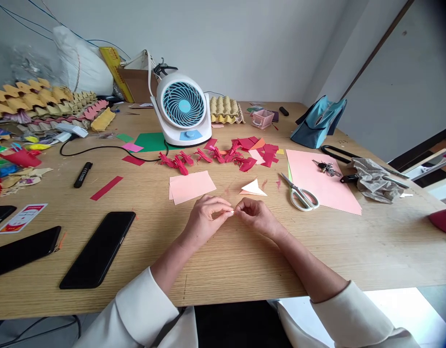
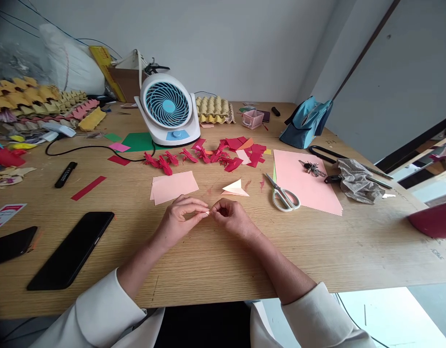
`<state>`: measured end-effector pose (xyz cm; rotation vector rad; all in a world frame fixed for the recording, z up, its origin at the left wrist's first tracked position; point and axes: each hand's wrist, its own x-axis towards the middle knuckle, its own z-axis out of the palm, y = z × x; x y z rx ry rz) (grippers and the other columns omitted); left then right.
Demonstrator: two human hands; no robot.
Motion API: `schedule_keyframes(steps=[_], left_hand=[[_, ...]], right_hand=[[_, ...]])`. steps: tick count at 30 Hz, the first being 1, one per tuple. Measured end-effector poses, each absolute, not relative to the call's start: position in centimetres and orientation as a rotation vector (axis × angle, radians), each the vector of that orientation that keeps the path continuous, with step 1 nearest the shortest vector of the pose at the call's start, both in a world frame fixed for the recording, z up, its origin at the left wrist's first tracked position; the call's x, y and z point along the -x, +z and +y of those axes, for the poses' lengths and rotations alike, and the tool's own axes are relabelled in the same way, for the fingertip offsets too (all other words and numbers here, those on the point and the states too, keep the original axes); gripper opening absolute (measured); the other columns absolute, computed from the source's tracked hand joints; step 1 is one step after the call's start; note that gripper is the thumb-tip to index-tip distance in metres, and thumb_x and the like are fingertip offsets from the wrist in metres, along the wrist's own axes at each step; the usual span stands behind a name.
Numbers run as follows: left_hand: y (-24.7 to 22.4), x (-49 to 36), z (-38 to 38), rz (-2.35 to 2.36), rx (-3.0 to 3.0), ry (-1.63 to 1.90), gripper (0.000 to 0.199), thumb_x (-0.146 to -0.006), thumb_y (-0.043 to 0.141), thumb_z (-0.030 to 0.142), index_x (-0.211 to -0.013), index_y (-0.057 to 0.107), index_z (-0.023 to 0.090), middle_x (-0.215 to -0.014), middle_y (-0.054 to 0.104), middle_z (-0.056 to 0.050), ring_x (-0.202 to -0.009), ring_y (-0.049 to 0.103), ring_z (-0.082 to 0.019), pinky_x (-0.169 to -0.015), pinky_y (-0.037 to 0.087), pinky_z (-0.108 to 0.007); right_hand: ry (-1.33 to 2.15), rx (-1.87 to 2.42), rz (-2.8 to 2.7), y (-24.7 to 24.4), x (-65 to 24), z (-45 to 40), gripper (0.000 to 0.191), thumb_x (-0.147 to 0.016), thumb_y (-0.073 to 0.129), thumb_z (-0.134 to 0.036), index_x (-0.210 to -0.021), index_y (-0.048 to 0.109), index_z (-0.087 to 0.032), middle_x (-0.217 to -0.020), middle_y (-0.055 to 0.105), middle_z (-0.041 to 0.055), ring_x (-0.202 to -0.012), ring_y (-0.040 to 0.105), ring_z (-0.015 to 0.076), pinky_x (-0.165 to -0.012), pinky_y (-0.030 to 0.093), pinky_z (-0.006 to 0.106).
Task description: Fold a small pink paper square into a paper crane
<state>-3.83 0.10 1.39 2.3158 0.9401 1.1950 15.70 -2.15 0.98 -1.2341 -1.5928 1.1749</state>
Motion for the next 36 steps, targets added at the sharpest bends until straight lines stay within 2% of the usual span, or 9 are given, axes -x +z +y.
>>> schedule_keyframes(steps=[6,16,26,36], left_hand=[[1.6,3.4,-0.5,0.955,-2.325,1.157,0.008,-0.086,0.069,0.019,-0.08,0.073,0.022,-0.083,0.074,-0.001,-0.081,0.062,-0.018,-0.078,0.047,-0.035],[1.7,3.2,-1.2,1.074,-2.406,1.14,0.008,-0.084,0.07,0.016,-0.082,0.073,0.023,-0.087,0.076,0.001,-0.084,0.058,-0.02,-0.079,0.046,-0.036],[2.3,3.4,-1.2,1.042,-2.493,1.123,0.014,-0.091,0.063,0.023,-0.08,0.072,0.022,-0.083,0.076,0.001,-0.082,0.054,-0.019,-0.081,0.043,-0.036],[1.8,3.3,-1.0,0.998,-2.449,1.186,0.006,-0.087,0.07,0.022,-0.084,0.075,0.024,-0.088,0.078,0.001,-0.084,0.056,-0.019,-0.084,0.043,-0.036]], right_hand=[[1.083,1.253,-1.645,1.3,-15.3,-2.5,0.015,-0.081,0.061,-0.031,-0.075,0.061,-0.018,-0.066,0.055,-0.0011,-0.059,0.043,0.011,-0.054,0.032,0.026],[0.952,1.305,-1.696,1.3,-15.0,-2.6,0.009,-0.079,0.058,-0.024,-0.073,0.062,-0.018,-0.068,0.059,0.0005,-0.061,0.047,0.0123,-0.056,0.036,0.026],[1.326,1.232,-1.59,1.0,-15.9,-2.0,0.033,-0.081,0.063,-0.049,-0.077,0.062,-0.016,-0.065,0.05,-0.0028,-0.061,0.039,0.0108,-0.058,0.028,0.027],[1.359,1.246,-1.593,1.2,-16.0,-2.1,0.039,-0.078,0.066,-0.054,-0.078,0.062,-0.016,-0.064,0.045,-0.0039,-0.059,0.034,0.0103,-0.056,0.025,0.027]])
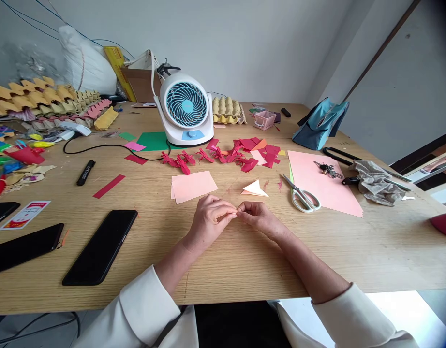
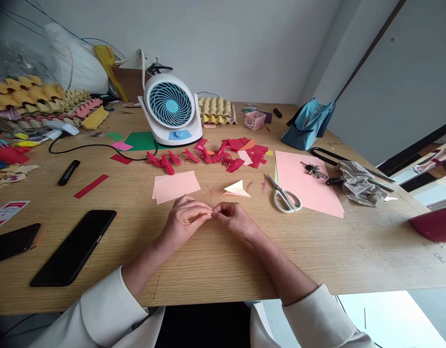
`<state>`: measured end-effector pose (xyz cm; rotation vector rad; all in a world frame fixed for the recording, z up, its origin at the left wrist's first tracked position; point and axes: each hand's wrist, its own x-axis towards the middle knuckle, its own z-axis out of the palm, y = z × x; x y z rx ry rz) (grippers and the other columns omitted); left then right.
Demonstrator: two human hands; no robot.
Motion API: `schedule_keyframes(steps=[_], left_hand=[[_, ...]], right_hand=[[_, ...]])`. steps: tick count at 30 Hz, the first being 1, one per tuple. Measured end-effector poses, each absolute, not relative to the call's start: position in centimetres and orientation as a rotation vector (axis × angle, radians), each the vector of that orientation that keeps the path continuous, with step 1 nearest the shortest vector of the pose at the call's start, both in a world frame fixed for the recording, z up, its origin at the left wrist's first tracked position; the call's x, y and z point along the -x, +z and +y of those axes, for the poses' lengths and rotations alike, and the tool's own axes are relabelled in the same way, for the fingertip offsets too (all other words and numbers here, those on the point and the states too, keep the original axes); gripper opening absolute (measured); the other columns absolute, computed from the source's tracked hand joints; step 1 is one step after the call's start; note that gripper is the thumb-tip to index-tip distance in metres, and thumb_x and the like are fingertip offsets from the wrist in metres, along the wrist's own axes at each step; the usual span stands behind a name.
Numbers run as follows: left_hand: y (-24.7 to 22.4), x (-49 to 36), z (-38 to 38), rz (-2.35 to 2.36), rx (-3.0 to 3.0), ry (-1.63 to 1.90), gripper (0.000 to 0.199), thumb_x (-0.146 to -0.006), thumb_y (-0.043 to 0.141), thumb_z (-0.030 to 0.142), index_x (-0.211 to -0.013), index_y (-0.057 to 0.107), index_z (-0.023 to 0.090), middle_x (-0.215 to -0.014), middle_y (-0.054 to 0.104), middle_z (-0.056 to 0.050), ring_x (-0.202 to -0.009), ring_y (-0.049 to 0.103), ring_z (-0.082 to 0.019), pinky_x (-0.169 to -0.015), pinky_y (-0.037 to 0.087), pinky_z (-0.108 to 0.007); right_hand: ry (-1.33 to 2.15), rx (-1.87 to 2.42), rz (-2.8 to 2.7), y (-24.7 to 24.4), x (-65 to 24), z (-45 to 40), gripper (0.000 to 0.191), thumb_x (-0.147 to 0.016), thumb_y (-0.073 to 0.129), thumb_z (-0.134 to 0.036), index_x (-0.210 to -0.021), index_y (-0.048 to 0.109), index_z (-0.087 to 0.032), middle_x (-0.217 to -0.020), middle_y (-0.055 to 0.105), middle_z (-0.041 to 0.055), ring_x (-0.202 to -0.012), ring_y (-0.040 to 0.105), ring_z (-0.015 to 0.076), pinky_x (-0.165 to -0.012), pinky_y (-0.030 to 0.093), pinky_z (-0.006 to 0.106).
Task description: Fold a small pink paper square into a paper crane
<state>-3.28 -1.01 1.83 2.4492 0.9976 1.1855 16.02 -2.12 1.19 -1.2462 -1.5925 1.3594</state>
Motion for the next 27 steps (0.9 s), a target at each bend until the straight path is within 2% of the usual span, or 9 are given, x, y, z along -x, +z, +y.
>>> schedule_keyframes(steps=[5,12,27], left_hand=[[1.85,3.37,-0.95,0.993,-2.487,1.22,0.006,-0.085,0.071,0.021,-0.08,0.074,0.023,-0.085,0.077,0.001,-0.084,0.056,-0.019,-0.084,0.043,-0.035],[2.03,3.35,-0.96,0.988,-2.559,1.242,0.007,-0.086,0.07,0.021,-0.079,0.072,0.022,-0.081,0.077,0.001,-0.083,0.055,-0.019,-0.084,0.042,-0.036],[2.79,3.2,-1.51,1.024,-2.726,1.063,0.016,-0.092,0.058,0.019,-0.078,0.063,0.021,-0.076,0.071,0.0,-0.079,0.055,-0.019,-0.094,0.038,-0.042]], right_hand=[[1.397,1.239,-1.566,1.02,-16.18,-1.96,0.042,-0.076,0.068,-0.057,-0.076,0.063,-0.016,-0.063,0.046,-0.0038,-0.059,0.035,0.0102,-0.056,0.025,0.026],[1.589,1.104,-1.383,0.68,-16.34,-1.88,0.042,-0.072,0.076,-0.057,-0.074,0.065,-0.016,-0.065,0.05,-0.0034,-0.06,0.043,0.0101,-0.061,0.034,0.026],[1.597,1.14,-1.409,1.42,-16.57,-1.98,0.045,-0.069,0.077,-0.059,-0.072,0.064,-0.016,-0.064,0.05,-0.0026,-0.059,0.043,0.0104,-0.058,0.035,0.026]])
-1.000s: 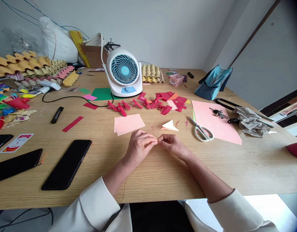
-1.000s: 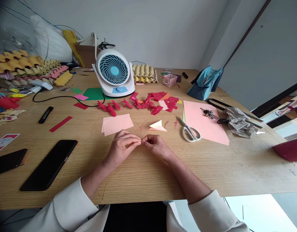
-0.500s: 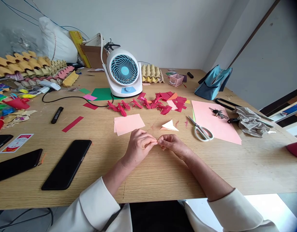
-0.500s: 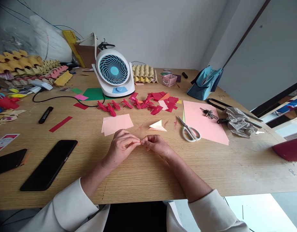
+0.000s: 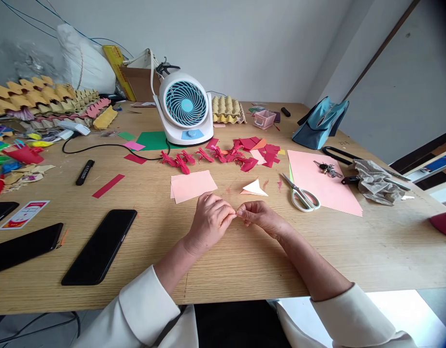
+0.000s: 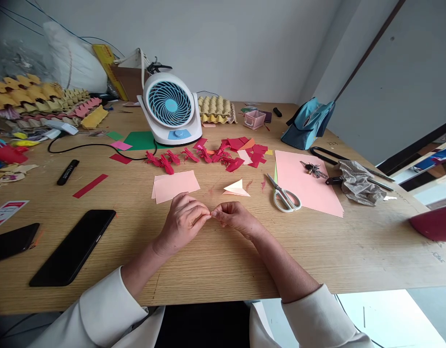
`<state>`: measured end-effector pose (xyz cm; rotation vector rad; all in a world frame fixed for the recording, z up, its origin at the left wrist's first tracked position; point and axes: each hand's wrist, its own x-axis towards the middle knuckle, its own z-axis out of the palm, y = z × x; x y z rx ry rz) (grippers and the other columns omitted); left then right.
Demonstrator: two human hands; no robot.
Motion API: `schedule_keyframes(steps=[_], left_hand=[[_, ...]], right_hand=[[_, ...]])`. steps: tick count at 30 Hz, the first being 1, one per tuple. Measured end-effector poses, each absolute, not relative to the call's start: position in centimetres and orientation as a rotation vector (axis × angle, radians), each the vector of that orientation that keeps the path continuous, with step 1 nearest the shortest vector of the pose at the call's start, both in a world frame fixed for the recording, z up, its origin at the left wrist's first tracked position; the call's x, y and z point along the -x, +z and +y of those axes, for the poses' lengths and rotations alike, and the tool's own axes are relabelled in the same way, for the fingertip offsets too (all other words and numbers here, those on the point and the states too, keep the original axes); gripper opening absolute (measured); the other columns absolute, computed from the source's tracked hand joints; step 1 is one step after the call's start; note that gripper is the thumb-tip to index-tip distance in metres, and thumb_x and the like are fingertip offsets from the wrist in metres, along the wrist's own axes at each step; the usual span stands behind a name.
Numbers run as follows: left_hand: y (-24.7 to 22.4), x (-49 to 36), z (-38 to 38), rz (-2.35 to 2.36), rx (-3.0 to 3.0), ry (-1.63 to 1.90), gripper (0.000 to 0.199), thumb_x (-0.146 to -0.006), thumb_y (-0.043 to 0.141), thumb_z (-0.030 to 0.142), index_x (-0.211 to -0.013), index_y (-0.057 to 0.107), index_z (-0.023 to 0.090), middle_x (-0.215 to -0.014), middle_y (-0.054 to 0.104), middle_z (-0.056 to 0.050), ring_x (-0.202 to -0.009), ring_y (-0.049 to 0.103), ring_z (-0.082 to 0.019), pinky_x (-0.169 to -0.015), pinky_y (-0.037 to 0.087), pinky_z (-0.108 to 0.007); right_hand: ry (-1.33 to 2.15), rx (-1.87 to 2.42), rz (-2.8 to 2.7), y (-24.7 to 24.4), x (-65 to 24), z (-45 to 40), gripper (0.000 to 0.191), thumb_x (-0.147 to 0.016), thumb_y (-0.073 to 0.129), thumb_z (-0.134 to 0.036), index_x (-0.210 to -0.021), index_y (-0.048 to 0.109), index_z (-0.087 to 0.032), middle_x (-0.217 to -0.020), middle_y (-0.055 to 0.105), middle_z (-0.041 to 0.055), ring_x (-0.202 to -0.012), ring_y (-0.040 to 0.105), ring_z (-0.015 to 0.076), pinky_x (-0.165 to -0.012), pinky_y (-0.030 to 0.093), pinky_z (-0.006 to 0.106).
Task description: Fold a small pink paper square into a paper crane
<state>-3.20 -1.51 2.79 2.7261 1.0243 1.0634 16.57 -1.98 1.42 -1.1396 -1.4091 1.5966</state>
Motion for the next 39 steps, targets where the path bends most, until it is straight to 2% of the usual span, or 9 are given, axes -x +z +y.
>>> schedule_keyframes(steps=[4,8,11,14,21,34,39], left_hand=[[2.7,3.2,-1.6,1.101,-2.686,1.076,0.014,-0.089,0.059,0.015,-0.076,0.06,0.021,-0.076,0.07,0.001,-0.081,0.056,-0.019,-0.096,0.038,-0.042],[2.5,3.2,-1.5,1.148,-2.603,1.129,0.014,-0.087,0.062,0.015,-0.075,0.059,0.021,-0.075,0.07,0.002,-0.081,0.057,-0.019,-0.098,0.037,-0.042],[2.4,3.2,-1.5,1.141,-2.552,1.141,0.014,-0.088,0.064,0.018,-0.075,0.061,0.021,-0.073,0.069,0.002,-0.08,0.057,-0.018,-0.098,0.037,-0.041],[2.4,3.2,-1.5,1.133,-2.541,1.14,0.014,-0.087,0.066,0.018,-0.074,0.063,0.021,-0.072,0.07,0.002,-0.079,0.057,-0.018,-0.097,0.037,-0.041],[2.5,3.2,-1.8,1.161,-2.632,1.131,0.016,-0.088,0.065,0.016,-0.074,0.065,0.022,-0.073,0.071,0.002,-0.079,0.056,-0.019,-0.1,0.035,-0.043],[2.9,3.1,-2.0,1.142,-2.732,1.03,0.015,-0.092,0.058,0.018,-0.078,0.064,0.021,-0.079,0.071,0.0,-0.085,0.054,-0.021,-0.101,0.034,-0.047],[2.5,3.0,-1.7,1.133,-2.572,1.079,0.015,-0.084,0.063,0.011,-0.072,0.062,0.02,-0.074,0.068,0.0,-0.081,0.055,-0.019,-0.089,0.04,-0.04]], right_hand=[[1.374,1.108,-1.496,1.2,-16.7,-1.8,0.041,-0.079,0.069,-0.057,-0.076,0.062,-0.017,-0.068,0.052,-0.0016,-0.061,0.043,0.011,-0.058,0.034,0.026],[1.064,1.067,-1.674,1.4,-16.3,-2.1,0.025,-0.088,0.065,-0.043,-0.088,0.063,-0.018,-0.08,0.061,0.0027,-0.07,0.052,0.014,-0.064,0.042,0.028],[0.801,1.051,-1.818,1.7,-15.9,-2.6,0.013,-0.091,0.06,-0.031,-0.088,0.064,-0.019,-0.084,0.061,0.0046,-0.072,0.055,0.015,-0.068,0.046,0.03],[0.635,1.007,-1.898,1.8,-15.6,-2.9,0.011,-0.093,0.054,-0.023,-0.087,0.064,-0.02,-0.084,0.059,0.0048,-0.073,0.055,0.0153,-0.068,0.048,0.031],[0.587,0.96,-1.966,1.5,-15.7,-3.0,0.011,-0.094,0.051,-0.016,-0.091,0.061,-0.02,-0.089,0.056,0.0053,-0.075,0.056,0.0151,-0.07,0.05,0.03],[0.471,1.007,-2.079,1.4,-15.8,-3.1,0.014,-0.094,0.046,-0.013,-0.087,0.056,-0.02,-0.085,0.054,0.006,-0.075,0.052,0.0171,-0.068,0.044,0.031],[0.533,0.978,-2.042,1.7,-15.8,-3.2,0.013,-0.094,0.047,-0.016,-0.088,0.057,-0.02,-0.086,0.056,0.0064,-0.076,0.053,0.0179,-0.069,0.045,0.032]])
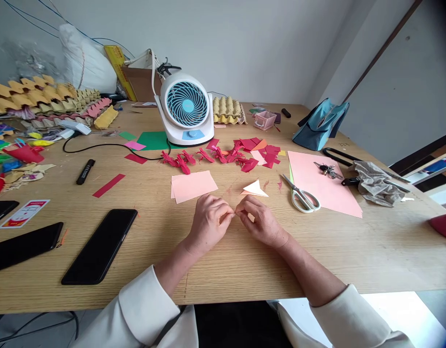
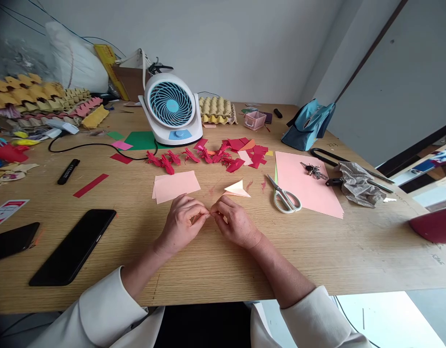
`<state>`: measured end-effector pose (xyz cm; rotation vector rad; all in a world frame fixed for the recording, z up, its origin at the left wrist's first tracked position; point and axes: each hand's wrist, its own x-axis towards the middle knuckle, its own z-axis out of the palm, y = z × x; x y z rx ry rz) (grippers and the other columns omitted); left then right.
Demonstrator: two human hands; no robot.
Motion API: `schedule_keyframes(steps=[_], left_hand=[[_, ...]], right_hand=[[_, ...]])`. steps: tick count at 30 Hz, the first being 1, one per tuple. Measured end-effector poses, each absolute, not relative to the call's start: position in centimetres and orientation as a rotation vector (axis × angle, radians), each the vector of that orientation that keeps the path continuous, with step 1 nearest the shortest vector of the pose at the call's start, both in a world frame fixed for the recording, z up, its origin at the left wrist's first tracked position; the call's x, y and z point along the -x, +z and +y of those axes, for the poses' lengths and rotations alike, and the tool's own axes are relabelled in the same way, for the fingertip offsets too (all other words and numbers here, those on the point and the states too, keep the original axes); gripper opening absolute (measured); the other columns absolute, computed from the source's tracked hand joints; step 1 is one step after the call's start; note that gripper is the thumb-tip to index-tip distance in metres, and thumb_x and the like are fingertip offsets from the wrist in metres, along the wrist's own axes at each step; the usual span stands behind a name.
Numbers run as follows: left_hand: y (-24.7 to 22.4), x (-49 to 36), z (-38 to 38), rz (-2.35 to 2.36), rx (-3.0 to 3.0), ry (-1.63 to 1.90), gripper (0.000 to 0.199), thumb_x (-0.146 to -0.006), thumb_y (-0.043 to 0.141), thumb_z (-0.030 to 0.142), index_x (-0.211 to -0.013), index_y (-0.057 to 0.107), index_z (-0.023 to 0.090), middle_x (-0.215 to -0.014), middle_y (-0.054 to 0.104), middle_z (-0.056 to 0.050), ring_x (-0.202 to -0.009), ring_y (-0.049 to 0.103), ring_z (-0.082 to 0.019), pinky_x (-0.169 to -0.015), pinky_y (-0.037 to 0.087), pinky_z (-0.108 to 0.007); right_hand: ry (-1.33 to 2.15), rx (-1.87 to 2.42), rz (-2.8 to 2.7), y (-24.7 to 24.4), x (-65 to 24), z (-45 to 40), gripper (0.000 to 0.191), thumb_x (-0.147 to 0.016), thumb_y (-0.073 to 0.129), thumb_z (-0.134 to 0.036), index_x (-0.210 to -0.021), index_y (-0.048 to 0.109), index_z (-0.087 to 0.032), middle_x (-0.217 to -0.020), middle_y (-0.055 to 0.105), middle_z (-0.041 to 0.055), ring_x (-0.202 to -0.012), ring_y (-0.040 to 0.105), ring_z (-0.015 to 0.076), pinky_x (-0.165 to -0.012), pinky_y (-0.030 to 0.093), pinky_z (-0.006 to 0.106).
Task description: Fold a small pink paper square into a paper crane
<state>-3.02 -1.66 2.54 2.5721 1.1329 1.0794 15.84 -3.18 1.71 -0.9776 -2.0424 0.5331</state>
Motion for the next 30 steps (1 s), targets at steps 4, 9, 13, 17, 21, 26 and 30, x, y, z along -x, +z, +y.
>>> schedule_keyframes(steps=[4,9,13,17,21,26,30], left_hand=[[2.3,3.2,-1.2,1.109,-2.265,1.127,0.016,-0.084,0.063,0.013,-0.069,0.064,0.019,-0.072,0.066,-0.001,-0.076,0.058,-0.018,-0.077,0.044,-0.034],[2.1,3.0,-1.0,0.963,-1.728,1.071,0.019,-0.087,0.066,0.03,-0.075,0.071,0.016,-0.079,0.072,-0.004,-0.078,0.065,-0.017,-0.078,0.049,-0.031],[1.6,2.6,-1.1,0.966,-1.405,1.06,0.021,-0.081,0.072,0.036,-0.078,0.073,0.015,-0.075,0.072,-0.004,-0.073,0.065,-0.016,-0.073,0.051,-0.029],[1.6,2.6,-0.9,0.967,-1.324,1.015,0.025,-0.079,0.072,0.039,-0.08,0.075,0.014,-0.078,0.074,-0.005,-0.074,0.066,-0.017,-0.075,0.052,-0.028],[1.5,3.1,-0.3,0.957,-1.402,0.989,0.029,-0.081,0.069,0.042,-0.086,0.076,0.014,-0.086,0.075,-0.006,-0.08,0.068,-0.018,-0.078,0.053,-0.029],[1.4,3.4,-0.1,0.981,-1.576,0.953,0.021,-0.079,0.071,0.036,-0.077,0.072,0.015,-0.076,0.071,-0.004,-0.069,0.062,-0.015,-0.066,0.049,-0.025],[1.6,3.3,-0.4,1.027,-1.661,0.962,0.02,-0.08,0.068,0.032,-0.069,0.067,0.015,-0.07,0.066,-0.002,-0.066,0.058,-0.013,-0.062,0.046,-0.023]], right_hand=[[0.519,1.027,-1.874,1.7,-15.9,-3.1,0.013,-0.095,0.05,-0.024,-0.084,0.056,-0.021,-0.08,0.055,0.0046,-0.074,0.052,0.0183,-0.071,0.045,0.034],[0.712,1.071,-1.839,1.6,-15.6,-3.0,0.018,-0.094,0.056,-0.036,-0.099,0.061,-0.019,-0.092,0.061,0.0069,-0.08,0.057,0.0179,-0.074,0.047,0.032],[0.904,1.136,-1.856,1.5,-15.0,-3.0,0.023,-0.094,0.057,-0.04,-0.091,0.065,-0.018,-0.084,0.063,0.0048,-0.073,0.056,0.0158,-0.065,0.043,0.028],[0.971,1.214,-1.796,1.3,-14.5,-3.0,0.03,-0.091,0.059,-0.044,-0.077,0.063,-0.017,-0.07,0.058,0.0009,-0.062,0.047,0.0125,-0.056,0.036,0.025],[1.071,1.232,-1.762,1.2,-14.6,-3.0,0.034,-0.089,0.059,-0.047,-0.074,0.06,-0.017,-0.066,0.053,-0.0009,-0.058,0.041,0.0108,-0.053,0.031,0.024],[1.145,1.222,-1.786,1.0,-14.6,-3.1,0.033,-0.089,0.06,-0.046,-0.077,0.062,-0.016,-0.066,0.053,-0.0009,-0.059,0.04,0.0107,-0.053,0.031,0.024],[1.131,1.177,-1.817,0.8,-14.5,-3.1,0.029,-0.088,0.062,-0.043,-0.076,0.06,-0.017,-0.068,0.053,-0.0007,-0.059,0.041,0.0109,-0.053,0.032,0.024]])
